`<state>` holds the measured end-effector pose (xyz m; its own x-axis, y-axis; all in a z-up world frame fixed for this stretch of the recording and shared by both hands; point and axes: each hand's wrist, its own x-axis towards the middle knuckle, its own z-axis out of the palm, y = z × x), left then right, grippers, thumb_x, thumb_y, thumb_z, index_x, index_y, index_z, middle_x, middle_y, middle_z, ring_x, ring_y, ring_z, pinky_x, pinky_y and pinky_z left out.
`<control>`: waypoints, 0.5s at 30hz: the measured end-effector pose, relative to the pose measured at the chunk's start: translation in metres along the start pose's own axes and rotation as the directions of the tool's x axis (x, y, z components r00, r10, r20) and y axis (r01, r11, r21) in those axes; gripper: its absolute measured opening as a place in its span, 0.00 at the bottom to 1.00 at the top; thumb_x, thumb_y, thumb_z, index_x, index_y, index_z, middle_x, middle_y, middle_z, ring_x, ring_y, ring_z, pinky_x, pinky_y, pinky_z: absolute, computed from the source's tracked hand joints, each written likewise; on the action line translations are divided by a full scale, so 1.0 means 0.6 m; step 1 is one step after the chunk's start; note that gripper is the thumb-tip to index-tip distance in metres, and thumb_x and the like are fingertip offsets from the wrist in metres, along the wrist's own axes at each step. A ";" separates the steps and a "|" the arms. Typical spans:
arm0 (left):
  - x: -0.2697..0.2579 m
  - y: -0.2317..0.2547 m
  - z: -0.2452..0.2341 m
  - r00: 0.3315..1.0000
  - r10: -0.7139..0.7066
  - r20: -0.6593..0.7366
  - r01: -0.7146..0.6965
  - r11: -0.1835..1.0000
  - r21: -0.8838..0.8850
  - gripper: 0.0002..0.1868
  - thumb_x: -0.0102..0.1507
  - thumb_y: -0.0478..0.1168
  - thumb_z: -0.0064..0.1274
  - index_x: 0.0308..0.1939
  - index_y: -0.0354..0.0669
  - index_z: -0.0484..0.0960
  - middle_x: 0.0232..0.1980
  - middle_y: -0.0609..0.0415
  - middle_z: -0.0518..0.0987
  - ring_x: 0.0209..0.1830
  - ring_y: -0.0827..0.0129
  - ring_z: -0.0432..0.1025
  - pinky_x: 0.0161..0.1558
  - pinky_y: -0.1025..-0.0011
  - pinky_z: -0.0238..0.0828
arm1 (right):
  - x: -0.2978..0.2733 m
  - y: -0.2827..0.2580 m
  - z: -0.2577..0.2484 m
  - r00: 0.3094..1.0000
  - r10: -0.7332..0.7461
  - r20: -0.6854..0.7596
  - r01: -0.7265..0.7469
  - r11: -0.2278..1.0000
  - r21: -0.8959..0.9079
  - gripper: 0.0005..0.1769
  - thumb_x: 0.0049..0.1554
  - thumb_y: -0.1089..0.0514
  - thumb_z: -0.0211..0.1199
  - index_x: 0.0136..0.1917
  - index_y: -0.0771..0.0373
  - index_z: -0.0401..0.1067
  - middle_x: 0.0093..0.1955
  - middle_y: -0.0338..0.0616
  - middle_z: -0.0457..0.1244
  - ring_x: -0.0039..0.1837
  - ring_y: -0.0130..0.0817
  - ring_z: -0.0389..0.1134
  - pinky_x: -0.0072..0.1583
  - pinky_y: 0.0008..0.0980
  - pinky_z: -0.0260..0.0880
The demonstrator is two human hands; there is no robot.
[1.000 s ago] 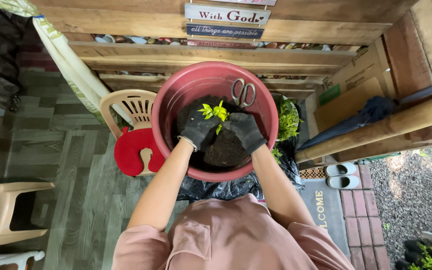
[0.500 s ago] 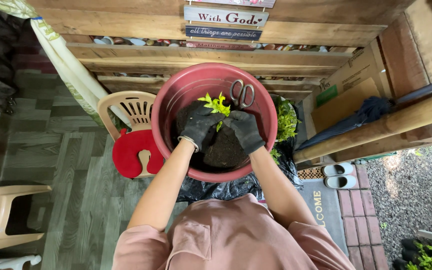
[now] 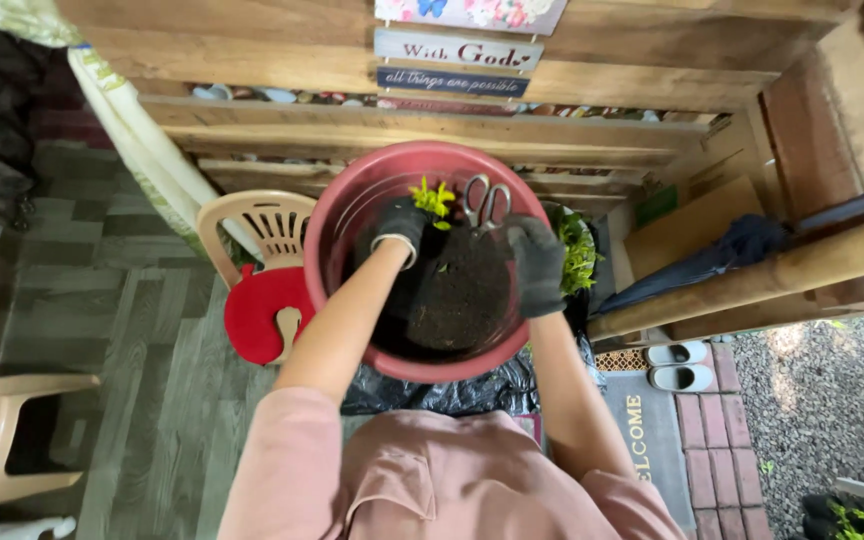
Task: Repotting or planting several small green seedlings into a large red pot filled with dark soil.
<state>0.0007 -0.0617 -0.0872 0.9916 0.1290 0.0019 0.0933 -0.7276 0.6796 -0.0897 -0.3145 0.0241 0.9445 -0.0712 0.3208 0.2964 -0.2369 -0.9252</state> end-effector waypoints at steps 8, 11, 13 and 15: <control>0.016 0.083 0.028 0.979 -0.067 0.191 0.027 0.979 0.203 0.19 0.60 0.56 0.53 0.47 0.52 0.85 0.51 0.43 0.82 0.50 0.46 0.77 0.47 0.50 0.76 | -0.015 -0.024 0.015 0.975 0.209 0.072 -0.220 0.949 0.225 0.09 0.60 0.66 0.61 0.54 0.66 0.77 0.47 0.40 0.71 0.44 0.25 0.72 0.47 0.26 0.76; 0.028 0.057 0.077 0.988 -0.052 0.146 0.022 0.980 0.196 0.21 0.62 0.58 0.50 0.51 0.52 0.84 0.51 0.43 0.82 0.47 0.45 0.78 0.44 0.49 0.76 | -0.016 -0.027 0.015 0.980 0.180 0.080 -0.195 0.952 0.238 0.11 0.60 0.67 0.61 0.56 0.67 0.77 0.49 0.41 0.72 0.48 0.25 0.73 0.51 0.26 0.75; 0.031 0.047 0.087 0.991 -0.073 0.112 0.052 0.982 0.180 0.21 0.63 0.58 0.50 0.50 0.52 0.84 0.50 0.42 0.82 0.46 0.45 0.79 0.43 0.49 0.76 | -0.017 -0.013 0.016 0.989 0.127 0.078 -0.140 0.972 0.188 0.11 0.60 0.68 0.62 0.57 0.69 0.77 0.50 0.42 0.72 0.50 0.26 0.73 0.53 0.25 0.74; 0.033 0.034 0.094 0.979 -0.175 0.105 0.150 0.967 0.207 0.20 0.62 0.58 0.52 0.43 0.51 0.89 0.46 0.41 0.84 0.47 0.48 0.80 0.45 0.52 0.77 | -0.021 0.001 0.020 0.966 0.228 0.122 -0.257 0.903 0.344 0.13 0.60 0.68 0.61 0.58 0.68 0.77 0.48 0.42 0.71 0.46 0.27 0.72 0.49 0.26 0.75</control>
<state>0.0274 -0.1118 -0.1148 0.9639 0.1824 -0.1941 0.2576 -0.8235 0.5055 -0.0998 -0.3022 0.0170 0.9972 -0.0048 0.0741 0.0740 0.1379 -0.9877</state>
